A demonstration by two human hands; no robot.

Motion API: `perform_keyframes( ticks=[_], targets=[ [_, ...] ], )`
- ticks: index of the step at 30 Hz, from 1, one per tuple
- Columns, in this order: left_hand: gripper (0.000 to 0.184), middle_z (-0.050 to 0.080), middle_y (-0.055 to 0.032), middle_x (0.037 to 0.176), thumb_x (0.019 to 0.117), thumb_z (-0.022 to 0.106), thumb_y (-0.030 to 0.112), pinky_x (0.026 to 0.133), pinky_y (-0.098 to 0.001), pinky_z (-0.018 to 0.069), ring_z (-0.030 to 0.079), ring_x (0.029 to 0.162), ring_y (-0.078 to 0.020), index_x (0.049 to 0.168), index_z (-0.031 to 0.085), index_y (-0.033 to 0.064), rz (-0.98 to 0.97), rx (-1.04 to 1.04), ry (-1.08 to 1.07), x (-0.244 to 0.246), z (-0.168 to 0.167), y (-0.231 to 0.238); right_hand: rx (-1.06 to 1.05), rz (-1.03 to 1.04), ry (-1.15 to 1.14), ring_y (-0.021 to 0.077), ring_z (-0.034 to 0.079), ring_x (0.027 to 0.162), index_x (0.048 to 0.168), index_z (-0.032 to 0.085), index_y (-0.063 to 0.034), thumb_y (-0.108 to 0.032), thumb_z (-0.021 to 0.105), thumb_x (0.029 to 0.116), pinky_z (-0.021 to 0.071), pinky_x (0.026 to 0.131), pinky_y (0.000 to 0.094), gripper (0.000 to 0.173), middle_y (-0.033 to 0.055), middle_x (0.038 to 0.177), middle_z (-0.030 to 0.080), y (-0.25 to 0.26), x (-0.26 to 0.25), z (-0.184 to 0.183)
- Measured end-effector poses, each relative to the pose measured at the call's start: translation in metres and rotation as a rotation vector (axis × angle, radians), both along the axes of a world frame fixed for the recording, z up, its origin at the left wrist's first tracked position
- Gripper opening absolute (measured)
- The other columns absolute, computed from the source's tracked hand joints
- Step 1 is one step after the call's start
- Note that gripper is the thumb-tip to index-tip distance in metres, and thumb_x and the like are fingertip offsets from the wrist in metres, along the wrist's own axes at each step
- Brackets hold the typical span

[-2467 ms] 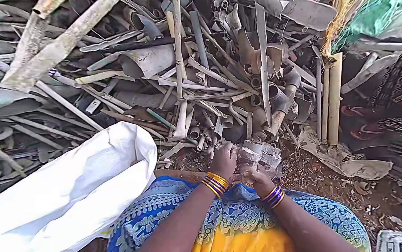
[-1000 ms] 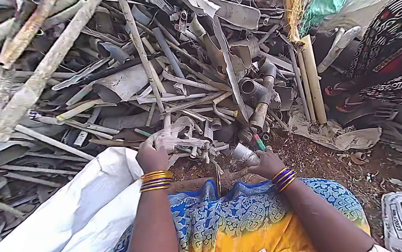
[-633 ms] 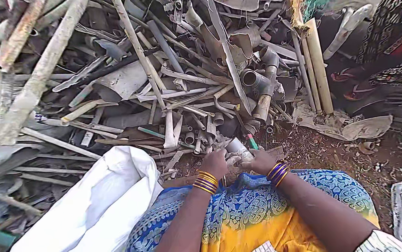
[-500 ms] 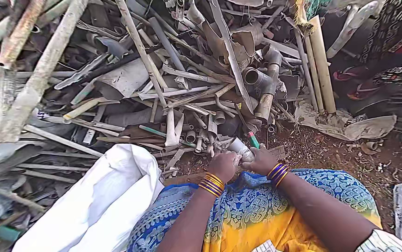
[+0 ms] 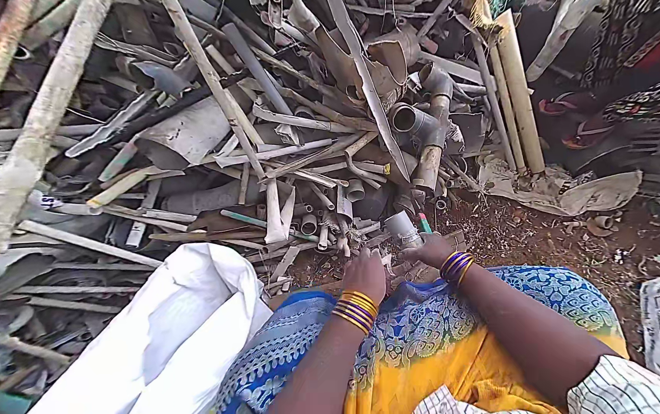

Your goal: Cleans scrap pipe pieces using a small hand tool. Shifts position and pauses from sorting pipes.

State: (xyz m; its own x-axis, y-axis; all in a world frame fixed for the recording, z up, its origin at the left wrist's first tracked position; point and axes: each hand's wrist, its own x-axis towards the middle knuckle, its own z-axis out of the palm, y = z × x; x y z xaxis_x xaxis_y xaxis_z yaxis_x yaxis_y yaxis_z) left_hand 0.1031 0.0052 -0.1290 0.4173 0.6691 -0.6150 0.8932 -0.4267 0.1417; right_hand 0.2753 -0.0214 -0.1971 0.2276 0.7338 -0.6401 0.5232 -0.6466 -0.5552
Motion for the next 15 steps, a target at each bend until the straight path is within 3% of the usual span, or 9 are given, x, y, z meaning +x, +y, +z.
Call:
perform_keyframes(
  ticks=[1, 2, 4, 6, 9, 11, 13, 15],
  targets=[
    [0.053, 0.041, -0.0252, 0.157, 0.1038, 0.053, 0.009, 0.115, -0.0554, 0.0382, 0.048, 0.140, -0.0412, 0.154, 0.040, -0.0015, 0.104, 0.019, 0.048, -0.006, -0.005, 0.014, 0.037, -0.057, 0.098, 0.0306, 0.062, 0.108, 0.133, 0.058, 0.0028, -0.041, 0.078, 0.0896, 0.0486, 0.094, 0.0498, 0.065, 0.0224, 0.123, 0.063, -0.001, -0.002, 0.001],
    [0.053, 0.041, -0.0251, 0.157, 0.1030, 0.054, 0.009, 0.115, -0.0571, 0.0375, 0.047, 0.141, -0.0419, 0.153, 0.042, -0.0019, 0.170, 0.059, 0.057, -0.012, -0.009, 0.023, 0.049, -0.101, 0.208, 0.0240, 0.060, 0.096, 0.134, 0.056, 0.0007, -0.039, 0.077, 0.0919, 0.0499, 0.084, 0.0431, 0.061, 0.0182, 0.117, 0.063, -0.002, -0.005, 0.004],
    [0.039, 0.052, -0.0216, 0.150, 0.1082, 0.048, 0.020, 0.115, -0.0551, 0.0377, 0.052, 0.138, -0.0368, 0.141, 0.058, -0.0002, 0.229, 0.122, 0.018, -0.021, -0.010, 0.035, 0.041, -0.189, 0.442, 0.0154, 0.059, 0.084, 0.133, 0.055, -0.0026, -0.035, 0.069, 0.0988, 0.0507, 0.073, 0.0331, 0.049, 0.0117, 0.108, 0.063, -0.004, -0.013, 0.016],
    [0.035, 0.056, -0.0201, 0.147, 0.1098, 0.045, 0.019, 0.116, -0.0518, 0.0371, 0.053, 0.137, -0.0354, 0.132, 0.065, 0.0005, 0.261, 0.181, -0.089, -0.025, -0.007, 0.036, 0.052, -0.237, 0.630, 0.0105, 0.061, 0.077, 0.130, 0.057, -0.0041, -0.033, 0.061, 0.1039, 0.0501, 0.065, 0.0267, 0.039, 0.0074, 0.099, 0.064, -0.007, -0.020, 0.022],
    [0.034, 0.051, -0.0245, 0.151, 0.1053, 0.052, 0.010, 0.114, -0.0491, 0.0427, 0.055, 0.134, -0.0399, 0.135, 0.064, -0.0024, 0.232, 0.366, -0.521, -0.036, -0.022, 0.031, 0.060, -0.203, 0.739, 0.0083, 0.062, 0.074, 0.127, 0.058, -0.0047, -0.030, 0.059, 0.1046, 0.0498, 0.061, 0.0238, 0.034, 0.0046, 0.095, 0.065, -0.009, -0.024, 0.021],
    [0.052, 0.051, -0.0282, 0.149, 0.0994, 0.066, 0.022, 0.109, -0.0495, 0.0461, 0.058, 0.130, -0.0411, 0.141, 0.056, -0.0068, 0.163, 0.385, -0.796, -0.039, -0.033, 0.028, 0.060, -0.147, 0.714, 0.0077, 0.061, 0.073, 0.128, 0.057, -0.0045, -0.027, 0.064, 0.1021, 0.0500, 0.061, 0.0233, 0.035, 0.0049, 0.095, 0.066, -0.008, -0.025, 0.019],
    [0.085, 0.047, -0.0294, 0.152, 0.0873, 0.080, 0.033, 0.114, -0.0509, 0.0413, 0.052, 0.136, -0.0414, 0.152, 0.041, -0.0064, 0.145, 0.309, -0.829, -0.037, -0.032, 0.025, 0.086, -0.036, 0.618, 0.0085, 0.058, 0.075, 0.128, 0.056, -0.0016, -0.023, 0.072, 0.0966, 0.0487, 0.064, 0.0249, 0.042, 0.0069, 0.098, 0.063, -0.007, -0.025, 0.017],
    [0.100, 0.044, -0.0303, 0.154, 0.0808, 0.087, 0.035, 0.117, -0.0510, 0.0382, 0.048, 0.140, -0.0421, 0.156, 0.035, -0.0046, 0.175, 0.238, -0.690, -0.033, -0.026, 0.025, 0.160, 0.098, 0.432, 0.0129, 0.057, 0.083, 0.126, 0.057, 0.0021, -0.023, 0.080, 0.0892, 0.0487, 0.074, 0.0306, 0.050, 0.0116, 0.105, 0.062, -0.007, -0.025, 0.014]
  ],
)
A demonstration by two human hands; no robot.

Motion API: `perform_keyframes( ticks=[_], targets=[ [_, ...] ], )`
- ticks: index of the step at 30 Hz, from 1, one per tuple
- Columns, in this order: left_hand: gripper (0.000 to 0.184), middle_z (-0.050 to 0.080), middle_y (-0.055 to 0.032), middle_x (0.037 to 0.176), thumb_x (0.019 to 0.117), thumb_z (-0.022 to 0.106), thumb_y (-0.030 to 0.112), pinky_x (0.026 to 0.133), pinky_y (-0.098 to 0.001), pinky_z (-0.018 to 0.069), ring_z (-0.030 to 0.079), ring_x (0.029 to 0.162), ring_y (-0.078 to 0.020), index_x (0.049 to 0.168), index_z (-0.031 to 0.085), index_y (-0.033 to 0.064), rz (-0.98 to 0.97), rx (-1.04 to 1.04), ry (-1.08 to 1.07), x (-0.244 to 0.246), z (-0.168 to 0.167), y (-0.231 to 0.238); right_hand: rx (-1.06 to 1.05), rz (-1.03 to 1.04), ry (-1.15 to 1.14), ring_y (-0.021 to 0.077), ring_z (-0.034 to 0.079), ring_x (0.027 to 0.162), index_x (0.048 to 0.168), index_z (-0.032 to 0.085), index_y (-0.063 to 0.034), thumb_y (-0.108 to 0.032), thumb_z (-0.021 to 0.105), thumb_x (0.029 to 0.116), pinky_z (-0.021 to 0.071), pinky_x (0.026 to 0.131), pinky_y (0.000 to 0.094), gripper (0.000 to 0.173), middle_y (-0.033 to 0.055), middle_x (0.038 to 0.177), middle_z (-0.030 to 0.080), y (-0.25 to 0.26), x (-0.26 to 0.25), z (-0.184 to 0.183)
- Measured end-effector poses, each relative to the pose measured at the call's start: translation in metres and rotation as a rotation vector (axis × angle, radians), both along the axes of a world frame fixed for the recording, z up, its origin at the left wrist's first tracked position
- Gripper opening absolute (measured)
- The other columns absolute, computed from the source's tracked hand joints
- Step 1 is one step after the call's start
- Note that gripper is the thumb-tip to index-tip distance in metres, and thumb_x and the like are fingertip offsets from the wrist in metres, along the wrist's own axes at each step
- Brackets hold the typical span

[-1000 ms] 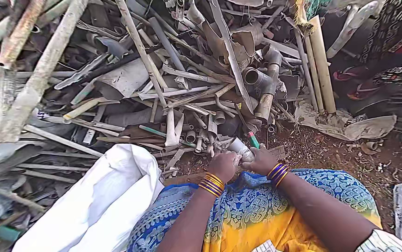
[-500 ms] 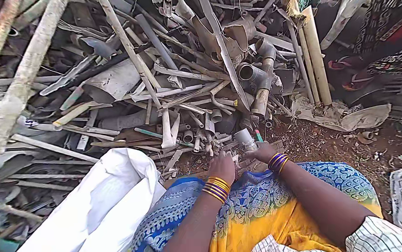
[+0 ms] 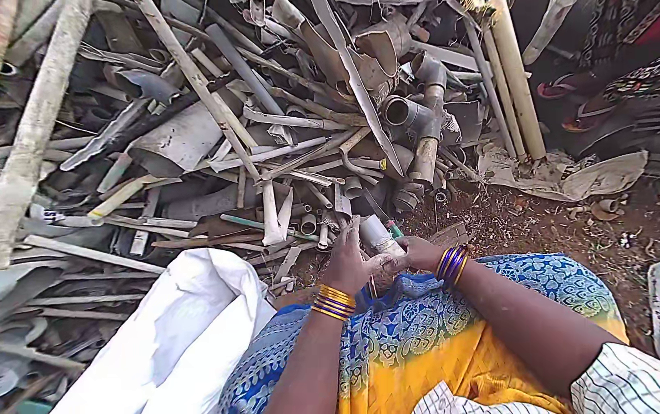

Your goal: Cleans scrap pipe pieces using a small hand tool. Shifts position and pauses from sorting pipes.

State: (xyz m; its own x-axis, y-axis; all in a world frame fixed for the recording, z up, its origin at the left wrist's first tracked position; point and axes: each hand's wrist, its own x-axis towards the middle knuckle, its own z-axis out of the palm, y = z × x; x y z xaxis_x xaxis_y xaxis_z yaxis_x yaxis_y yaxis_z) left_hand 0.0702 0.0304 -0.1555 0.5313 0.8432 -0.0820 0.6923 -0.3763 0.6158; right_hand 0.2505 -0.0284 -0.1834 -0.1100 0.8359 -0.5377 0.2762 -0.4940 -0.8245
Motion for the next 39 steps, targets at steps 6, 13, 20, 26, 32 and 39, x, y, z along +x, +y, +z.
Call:
perform_keyframes(
  ticks=[6, 13, 20, 26, 32, 39],
  targets=[
    [0.055, 0.062, -0.0299, 0.132, 0.0888, 0.081, 0.021, 0.106, -0.0478, 0.0480, 0.063, 0.119, -0.0375, 0.128, 0.063, -0.0118, 0.081, 0.028, -0.072, -0.001, 0.007, 0.005, 0.259, -0.037, -0.298, 0.0377, 0.056, 0.122, 0.135, 0.059, 0.0041, -0.033, 0.083, 0.0844, 0.0433, 0.106, 0.0502, 0.067, 0.0288, 0.132, 0.058, -0.001, 0.002, 0.007],
    [0.016, 0.078, -0.0136, 0.095, 0.0849, 0.065, 0.000, 0.102, -0.0520, 0.0532, 0.072, 0.107, -0.0388, 0.084, 0.080, 0.0064, -0.192, 0.937, -0.249, -0.014, -0.017, 0.005, 0.238, -0.250, -0.059, 0.0189, 0.058, 0.100, 0.151, 0.043, 0.0011, -0.037, 0.071, 0.0957, 0.0479, 0.088, 0.0337, 0.072, 0.0202, 0.127, 0.060, 0.000, 0.001, 0.008],
    [0.022, 0.079, -0.0063, 0.096, 0.0869, 0.061, -0.002, 0.105, -0.0444, 0.0488, 0.072, 0.109, -0.0300, 0.083, 0.079, 0.0107, -0.205, 1.127, -0.114, -0.004, -0.014, -0.013, 0.126, -0.380, 0.334, 0.0185, 0.062, 0.099, 0.146, 0.045, 0.0001, -0.035, 0.039, 0.1107, 0.0544, 0.081, 0.0347, 0.050, 0.0151, 0.124, 0.058, -0.005, -0.004, 0.009],
    [0.020, 0.079, -0.0066, 0.104, 0.0931, 0.061, 0.005, 0.111, -0.0422, 0.0467, 0.069, 0.119, -0.0327, 0.086, 0.080, 0.0096, -0.464, 0.926, -0.338, 0.010, -0.033, -0.034, 0.118, -0.655, 0.870, 0.0118, 0.069, 0.076, 0.099, 0.057, -0.0101, -0.020, 0.031, 0.1094, 0.0584, 0.072, 0.0288, 0.029, 0.0030, 0.081, 0.069, -0.002, -0.003, 0.006],
    [0.017, 0.071, -0.0044, 0.106, 0.0911, 0.071, 0.021, 0.112, -0.0281, 0.0448, 0.060, 0.127, -0.0135, 0.094, 0.059, 0.0095, -0.168, 0.348, -0.859, 0.021, -0.048, -0.052, 0.232, -0.776, 0.817, 0.0154, 0.069, 0.086, 0.140, 0.042, 0.0004, -0.006, 0.042, 0.1036, 0.0595, 0.078, 0.0317, 0.037, 0.0100, 0.102, 0.065, 0.001, -0.008, 0.008],
    [0.091, 0.054, -0.0280, 0.139, 0.0788, 0.085, 0.028, 0.104, -0.0422, 0.0482, 0.057, 0.124, -0.0305, 0.149, 0.039, -0.0085, 0.339, -0.312, -0.432, 0.026, -0.016, -0.056, 0.253, -0.638, 0.667, 0.0155, 0.067, 0.102, 0.152, 0.032, 0.0020, -0.001, 0.063, 0.0901, 0.0578, 0.086, 0.0297, 0.069, 0.0161, 0.126, 0.060, -0.005, -0.020, -0.006]
  ],
)
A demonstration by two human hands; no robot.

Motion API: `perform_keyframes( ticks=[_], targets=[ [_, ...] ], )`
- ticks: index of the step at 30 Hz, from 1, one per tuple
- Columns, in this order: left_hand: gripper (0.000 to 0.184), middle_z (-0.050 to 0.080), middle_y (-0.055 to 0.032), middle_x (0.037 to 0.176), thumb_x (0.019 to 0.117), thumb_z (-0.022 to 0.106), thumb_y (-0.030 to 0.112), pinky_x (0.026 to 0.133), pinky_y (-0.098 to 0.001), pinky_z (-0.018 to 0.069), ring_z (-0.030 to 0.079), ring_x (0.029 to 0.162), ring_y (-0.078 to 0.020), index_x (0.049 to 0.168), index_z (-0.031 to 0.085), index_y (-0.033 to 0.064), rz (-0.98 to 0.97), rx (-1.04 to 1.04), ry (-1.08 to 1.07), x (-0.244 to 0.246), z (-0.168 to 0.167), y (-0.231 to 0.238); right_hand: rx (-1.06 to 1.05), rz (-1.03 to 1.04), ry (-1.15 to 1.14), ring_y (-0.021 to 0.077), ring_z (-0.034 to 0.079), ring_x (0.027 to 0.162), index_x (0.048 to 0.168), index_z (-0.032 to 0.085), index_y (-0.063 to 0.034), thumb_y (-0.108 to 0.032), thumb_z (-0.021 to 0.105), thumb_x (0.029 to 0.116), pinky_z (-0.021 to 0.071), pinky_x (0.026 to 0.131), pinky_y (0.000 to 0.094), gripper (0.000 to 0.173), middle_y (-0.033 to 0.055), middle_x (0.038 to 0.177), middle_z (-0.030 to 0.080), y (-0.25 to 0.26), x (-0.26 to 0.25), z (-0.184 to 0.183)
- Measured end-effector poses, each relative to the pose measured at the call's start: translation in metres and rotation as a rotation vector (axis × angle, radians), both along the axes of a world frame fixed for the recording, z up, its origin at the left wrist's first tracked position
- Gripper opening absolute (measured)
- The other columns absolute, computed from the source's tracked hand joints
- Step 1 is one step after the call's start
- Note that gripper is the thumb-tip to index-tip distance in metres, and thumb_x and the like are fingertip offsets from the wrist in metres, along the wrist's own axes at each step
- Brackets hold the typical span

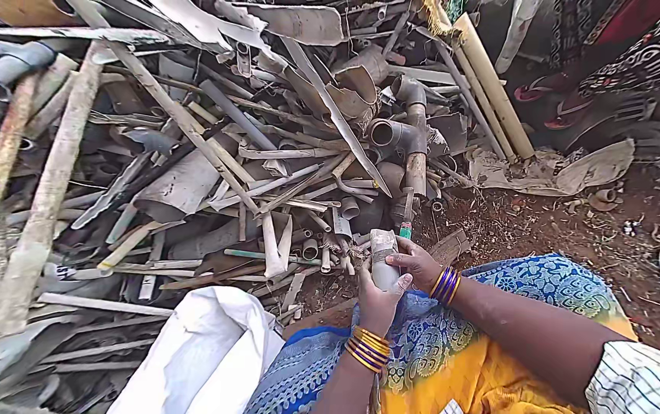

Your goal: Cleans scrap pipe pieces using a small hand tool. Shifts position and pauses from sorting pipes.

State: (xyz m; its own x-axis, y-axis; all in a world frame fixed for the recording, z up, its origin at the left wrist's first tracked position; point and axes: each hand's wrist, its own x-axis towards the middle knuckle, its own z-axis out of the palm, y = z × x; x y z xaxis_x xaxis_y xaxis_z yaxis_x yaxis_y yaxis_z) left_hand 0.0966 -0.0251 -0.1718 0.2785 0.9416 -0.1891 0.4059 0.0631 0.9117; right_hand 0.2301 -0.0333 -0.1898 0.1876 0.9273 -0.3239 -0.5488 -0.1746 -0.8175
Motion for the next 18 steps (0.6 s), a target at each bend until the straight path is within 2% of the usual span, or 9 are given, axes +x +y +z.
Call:
perform_keyframes(
  ticks=[1, 3, 5, 7, 9, 11, 12, 15, 18],
  targets=[
    [0.087, 0.058, -0.0248, 0.136, 0.0829, 0.084, 0.025, 0.101, -0.0415, 0.0523, 0.061, 0.120, -0.0276, 0.151, 0.038, -0.0045, -0.019, -0.140, -0.010, -0.002, 0.002, 0.005, 0.019, 0.039, -0.043, 0.0145, 0.067, 0.104, 0.153, 0.032, 0.0016, -0.004, 0.064, 0.0894, 0.0572, 0.088, 0.0290, 0.072, 0.0156, 0.128, 0.060, 0.000, 0.000, -0.002],
    [0.078, 0.062, -0.0228, 0.128, 0.0842, 0.081, 0.016, 0.094, -0.0386, 0.0560, 0.065, 0.110, -0.0238, 0.149, 0.042, -0.0038, 0.010, -0.206, -0.065, -0.006, 0.006, 0.013, 0.000, 0.086, -0.087, 0.0162, 0.066, 0.107, 0.154, 0.034, 0.0001, -0.012, 0.055, 0.1016, 0.0569, 0.091, 0.0310, 0.058, 0.0169, 0.132, 0.058, 0.000, 0.003, 0.003],
    [0.067, 0.064, -0.0191, 0.118, 0.0866, 0.076, 0.007, 0.081, -0.0318, 0.0592, 0.068, 0.095, -0.0170, 0.144, 0.045, -0.0063, 0.102, -0.151, -0.157, -0.011, 0.016, 0.026, -0.074, 0.085, -0.194, 0.0116, 0.064, 0.087, 0.147, 0.046, 0.0008, -0.018, 0.040, 0.1119, 0.0567, 0.080, 0.0282, 0.041, 0.0132, 0.116, 0.061, 0.001, 0.003, 0.012],
    [0.051, 0.063, -0.0151, 0.112, 0.0976, 0.065, 0.007, 0.072, -0.0283, 0.0603, 0.068, 0.084, -0.0135, 0.142, 0.043, -0.0057, 0.210, -0.119, -0.295, -0.022, 0.025, 0.046, -0.051, 0.163, -0.352, 0.0065, 0.057, 0.068, 0.147, 0.048, -0.0002, -0.012, 0.036, 0.1113, 0.0532, 0.068, 0.0247, 0.039, 0.0082, 0.100, 0.060, -0.002, 0.003, 0.009],
    [0.039, 0.063, -0.0136, 0.112, 0.1116, 0.043, 0.020, 0.073, -0.0289, 0.0597, 0.068, 0.084, -0.0139, 0.144, 0.042, -0.0030, 0.339, -0.110, -0.427, -0.034, 0.033, 0.065, 0.034, 0.269, -0.366, 0.0073, 0.057, 0.066, 0.161, 0.025, -0.0054, -0.005, 0.042, 0.1055, 0.0529, 0.065, 0.0259, 0.058, 0.0104, 0.105, 0.060, -0.005, 0.001, 0.007],
    [0.042, 0.062, -0.0131, 0.112, 0.1144, 0.031, 0.030, 0.073, -0.0327, 0.0593, 0.068, 0.085, -0.0178, 0.141, 0.044, 0.0007, 0.494, -0.127, -0.640, -0.046, 0.042, 0.082, 0.088, 0.314, -0.245, 0.0087, 0.066, 0.070, 0.163, 0.001, -0.0097, 0.000, 0.050, 0.0974, 0.0585, 0.069, 0.0263, 0.082, 0.0076, 0.101, 0.062, -0.009, -0.003, 0.011],
    [0.040, 0.063, -0.0134, 0.110, 0.1142, 0.032, 0.030, 0.074, -0.0340, 0.0605, 0.069, 0.086, -0.0194, 0.138, 0.046, 0.0008, 0.552, -0.129, -0.737, -0.052, 0.045, 0.088, 0.099, 0.324, -0.184, 0.0092, 0.068, 0.071, 0.162, 0.002, -0.0093, 0.000, 0.052, 0.0928, 0.0590, 0.068, 0.0257, 0.086, 0.0052, 0.095, 0.064, -0.012, -0.005, 0.014],
    [0.034, 0.059, -0.0155, 0.116, 0.1122, 0.036, 0.018, 0.080, -0.0350, 0.0589, 0.067, 0.093, -0.0215, 0.140, 0.044, 0.0005, 0.614, -0.140, -0.874, -0.069, 0.052, 0.097, 0.133, 0.365, -0.177, 0.0025, 0.059, 0.061, 0.145, 0.041, -0.0058, -0.008, 0.051, 0.0839, 0.0488, 0.054, 0.0177, 0.062, -0.0038, 0.084, 0.064, -0.024, -0.008, 0.025],
    [0.029, 0.058, -0.0121, 0.111, 0.1076, 0.040, 0.011, 0.078, -0.0323, 0.0562, 0.064, 0.090, -0.0188, 0.135, 0.047, 0.0033, 0.668, -0.110, -0.877, -0.077, 0.052, 0.100, 0.117, 0.433, -0.298, -0.0023, 0.049, 0.049, 0.137, 0.050, -0.0097, -0.016, 0.062, 0.0850, 0.0422, 0.045, 0.0141, 0.054, -0.0090, 0.079, 0.062, -0.039, -0.008, 0.037]
  ],
)
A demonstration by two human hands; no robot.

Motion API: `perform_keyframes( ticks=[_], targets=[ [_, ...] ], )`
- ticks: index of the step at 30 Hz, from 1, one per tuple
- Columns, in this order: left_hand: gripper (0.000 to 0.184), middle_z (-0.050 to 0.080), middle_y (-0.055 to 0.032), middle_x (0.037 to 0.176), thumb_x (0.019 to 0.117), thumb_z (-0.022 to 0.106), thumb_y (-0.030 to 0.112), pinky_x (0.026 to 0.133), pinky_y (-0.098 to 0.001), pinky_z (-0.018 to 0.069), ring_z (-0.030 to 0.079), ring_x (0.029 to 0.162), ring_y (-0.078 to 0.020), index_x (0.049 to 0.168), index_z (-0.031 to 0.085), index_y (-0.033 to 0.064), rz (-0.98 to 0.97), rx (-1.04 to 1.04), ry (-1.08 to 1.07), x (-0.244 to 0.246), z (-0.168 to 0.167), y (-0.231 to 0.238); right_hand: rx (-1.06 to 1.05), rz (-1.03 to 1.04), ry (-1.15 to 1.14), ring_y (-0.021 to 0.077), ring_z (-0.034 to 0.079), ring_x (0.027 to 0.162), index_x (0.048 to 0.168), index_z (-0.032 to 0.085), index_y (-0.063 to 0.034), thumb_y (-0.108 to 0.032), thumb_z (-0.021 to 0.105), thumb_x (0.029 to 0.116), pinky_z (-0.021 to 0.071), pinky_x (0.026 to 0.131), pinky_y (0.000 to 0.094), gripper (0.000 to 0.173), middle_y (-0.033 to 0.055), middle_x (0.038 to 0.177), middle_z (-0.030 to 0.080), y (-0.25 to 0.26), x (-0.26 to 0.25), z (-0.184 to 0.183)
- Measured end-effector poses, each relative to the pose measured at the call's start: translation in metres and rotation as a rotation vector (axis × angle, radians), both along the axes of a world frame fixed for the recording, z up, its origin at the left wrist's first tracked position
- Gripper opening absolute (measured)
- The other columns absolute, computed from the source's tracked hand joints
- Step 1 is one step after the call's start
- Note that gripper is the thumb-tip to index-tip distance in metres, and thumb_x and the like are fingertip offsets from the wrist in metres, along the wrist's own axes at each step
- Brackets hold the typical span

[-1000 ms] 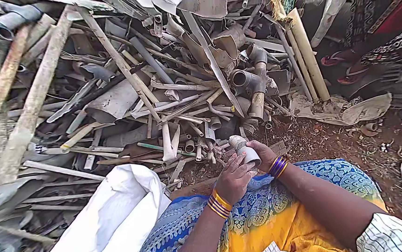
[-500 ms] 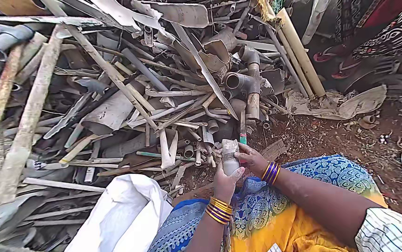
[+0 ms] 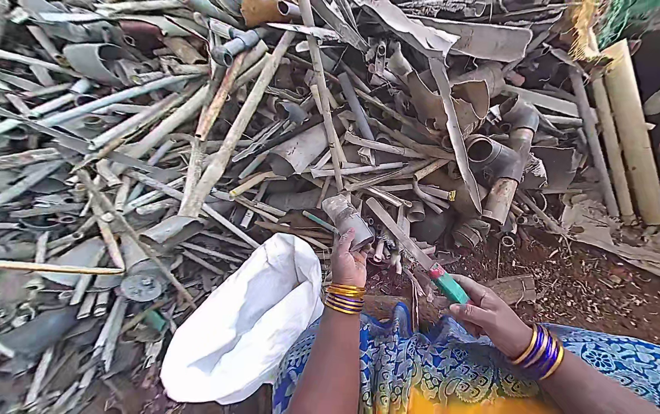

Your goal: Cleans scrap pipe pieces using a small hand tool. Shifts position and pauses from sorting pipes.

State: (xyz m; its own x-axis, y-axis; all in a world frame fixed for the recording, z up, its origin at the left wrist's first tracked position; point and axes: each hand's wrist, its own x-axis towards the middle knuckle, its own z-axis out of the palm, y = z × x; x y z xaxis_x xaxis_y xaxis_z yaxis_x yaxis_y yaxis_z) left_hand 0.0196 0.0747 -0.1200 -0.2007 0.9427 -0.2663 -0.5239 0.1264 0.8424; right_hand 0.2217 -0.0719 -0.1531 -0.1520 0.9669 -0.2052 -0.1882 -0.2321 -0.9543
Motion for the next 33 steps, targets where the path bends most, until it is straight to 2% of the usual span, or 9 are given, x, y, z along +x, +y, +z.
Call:
perform_keyframes(
  ticks=[4, 10, 16, 22, 25, 27, 29, 31, 33],
  targets=[
    [0.027, 0.062, -0.0133, 0.103, 0.1059, 0.038, 0.010, 0.073, -0.0347, 0.0597, 0.068, 0.082, -0.0210, 0.130, 0.048, 0.0040, -0.002, -0.021, -0.003, -0.005, 0.002, -0.001, -0.036, 0.091, -0.079, -0.0014, 0.046, 0.045, 0.140, 0.050, -0.0128, -0.020, 0.065, 0.0883, 0.0397, 0.041, 0.0149, 0.054, -0.0080, 0.079, 0.063, -0.008, 0.002, 0.009],
    [0.026, 0.061, -0.0114, 0.098, 0.1060, 0.037, 0.010, 0.064, -0.0313, 0.0580, 0.066, 0.074, -0.0178, 0.130, 0.047, 0.0054, -0.021, -0.003, 0.056, -0.006, 0.002, -0.001, 0.058, 0.132, -0.250, -0.0019, 0.047, 0.050, 0.154, 0.042, -0.0109, -0.028, 0.061, 0.0944, 0.0415, 0.044, 0.0159, 0.065, -0.0031, 0.095, 0.065, -0.006, 0.005, 0.007],
    [0.037, 0.060, -0.0101, 0.106, 0.1082, 0.041, 0.010, 0.066, -0.0270, 0.0567, 0.065, 0.079, -0.0130, 0.144, 0.039, 0.0043, -0.094, 0.095, 0.188, -0.002, -0.008, 0.000, 0.036, 0.162, -0.221, -0.0013, 0.044, 0.046, 0.154, 0.041, -0.0103, -0.031, 0.056, 0.0979, 0.0392, 0.042, 0.0159, 0.062, -0.0083, 0.073, 0.056, -0.004, 0.011, 0.009],
    [0.074, 0.055, -0.0132, 0.115, 0.0903, 0.057, -0.007, 0.071, -0.0290, 0.0574, 0.064, 0.086, -0.0146, 0.154, 0.021, 0.0029, -0.274, 0.125, 0.251, 0.003, -0.020, -0.002, -0.038, 0.078, -0.129, -0.0008, 0.041, 0.043, 0.152, 0.043, -0.0085, -0.024, 0.053, 0.0988, 0.0370, 0.039, 0.0158, 0.056, -0.0090, 0.067, 0.052, -0.007, 0.009, 0.009],
    [0.075, 0.054, -0.0147, 0.118, 0.0911, 0.059, -0.006, 0.071, -0.0299, 0.0570, 0.063, 0.088, -0.0160, 0.155, 0.021, 0.0035, -0.299, 0.083, 0.291, 0.005, -0.018, -0.002, -0.028, 0.021, -0.171, -0.0013, 0.042, 0.046, 0.152, 0.043, -0.0066, -0.024, 0.054, 0.0986, 0.0371, 0.041, 0.0160, 0.058, -0.0050, 0.080, 0.060, -0.010, 0.001, 0.001],
    [0.074, 0.053, -0.0161, 0.120, 0.0923, 0.060, -0.005, 0.071, -0.0309, 0.0567, 0.063, 0.090, -0.0174, 0.155, 0.022, 0.0035, -0.296, 0.064, 0.321, 0.007, -0.017, -0.003, 0.051, -0.019, -0.341, -0.0017, 0.050, 0.057, 0.152, 0.045, -0.0053, -0.027, 0.055, 0.0986, 0.0422, 0.051, 0.0164, 0.059, -0.0003, 0.098, 0.070, -0.011, -0.003, -0.006],
    [0.076, 0.053, -0.0183, 0.123, 0.0915, 0.063, -0.005, 0.075, -0.0302, 0.0566, 0.063, 0.094, -0.0179, 0.155, 0.022, 0.0007, -0.346, 0.067, 0.421, 0.007, -0.016, -0.005, 0.173, -0.073, -0.602, 0.0129, 0.068, 0.083, 0.153, 0.045, -0.0021, -0.029, 0.054, 0.0994, 0.0553, 0.076, 0.0313, 0.061, 0.0127, 0.115, 0.073, -0.011, -0.005, -0.009],
    [0.090, 0.054, -0.0262, 0.138, 0.0844, 0.073, 0.002, 0.098, -0.0323, 0.0523, 0.062, 0.116, -0.0210, 0.158, 0.020, -0.0060, -0.559, 0.115, 0.670, 0.009, -0.018, -0.016, 0.291, -0.263, -0.756, 0.0301, 0.072, 0.082, 0.151, 0.047, 0.0041, -0.027, 0.054, 0.0988, 0.0570, 0.076, 0.0473, 0.061, 0.0243, 0.108, 0.073, -0.001, -0.010, -0.013],
    [0.097, 0.053, -0.0254, 0.141, 0.0805, 0.074, 0.007, 0.103, -0.0305, 0.0494, 0.061, 0.120, -0.0187, 0.159, 0.019, -0.0060, -0.673, 0.128, 0.654, 0.026, -0.031, -0.036, 0.256, -0.373, -0.773, 0.0302, 0.070, 0.083, 0.153, 0.043, 0.0031, -0.026, 0.053, 0.1012, 0.0555, 0.076, 0.0485, 0.061, 0.0244, 0.109, 0.072, 0.014, 0.001, -0.004]
  ],
)
